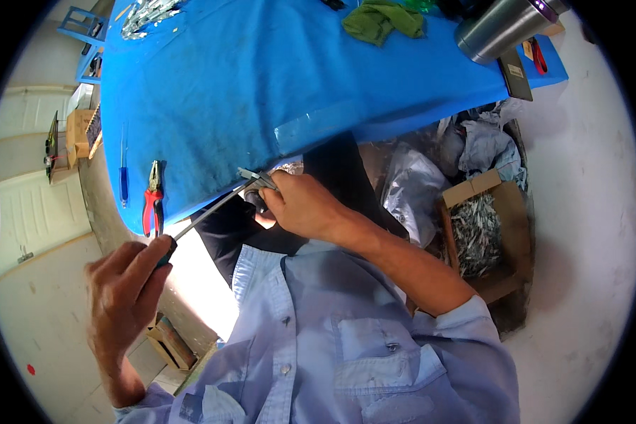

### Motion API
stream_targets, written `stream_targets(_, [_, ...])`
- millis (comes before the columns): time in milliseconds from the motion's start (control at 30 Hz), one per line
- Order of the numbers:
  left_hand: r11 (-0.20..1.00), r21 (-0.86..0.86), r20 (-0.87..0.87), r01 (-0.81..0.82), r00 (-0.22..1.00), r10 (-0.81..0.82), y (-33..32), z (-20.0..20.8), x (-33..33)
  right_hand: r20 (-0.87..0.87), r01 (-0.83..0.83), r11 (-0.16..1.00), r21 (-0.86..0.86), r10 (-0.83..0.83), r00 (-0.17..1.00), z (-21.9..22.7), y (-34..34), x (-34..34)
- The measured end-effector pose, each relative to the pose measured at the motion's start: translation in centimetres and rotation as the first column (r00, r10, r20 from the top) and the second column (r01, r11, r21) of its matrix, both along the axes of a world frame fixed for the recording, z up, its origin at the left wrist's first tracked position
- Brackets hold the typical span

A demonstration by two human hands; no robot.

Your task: The person assembles metal components by hand, inserting pins into small metal housings and using a screwdriver to adjust or secure parts.

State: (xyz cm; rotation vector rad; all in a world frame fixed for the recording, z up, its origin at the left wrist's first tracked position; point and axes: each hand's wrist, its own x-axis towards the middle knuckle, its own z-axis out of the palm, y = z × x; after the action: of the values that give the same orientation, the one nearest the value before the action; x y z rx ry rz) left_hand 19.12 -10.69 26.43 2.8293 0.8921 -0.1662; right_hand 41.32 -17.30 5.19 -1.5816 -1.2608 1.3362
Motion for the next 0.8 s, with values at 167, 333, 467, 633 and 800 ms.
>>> stream_targets(167, [0.994,0.017,0.068,-0.107,0.992,0.105,-2.5,-1.7,-2.2,-0.104,0.056,0.997,-0.058,-0.061,0.993,0.6,-0.3,0.2])
stream_targets(333, [0.993,0.067,0.147,-0.102,0.985,0.091,-3.3,-3.3,-3.4,-0.117,0.071,0.997,-0.018,-0.072,0.991,0.3,-0.1,-0.2])
stream_targets(467, [0.986,0.131,0.108,-0.100,0.990,0.086,-3.5,-3.7,-3.8,-0.050,0.078,0.997,-0.025,-0.079,0.996,0.6,0.1,-0.2])
stream_targets(633, [0.985,0.158,0.118,-0.075,0.991,0.057,-3.4,-4.2,-4.1,0.009,0.065,0.995,-0.072,-0.064,0.998,1.1,0.2,-0.3])
stream_targets(800, [0.988,0.129,0.130,-0.085,0.989,0.068,-3.5,-4.7,-4.4,0.009,0.068,0.994,-0.084,-0.067,0.998,1.2,0.2,-0.3])
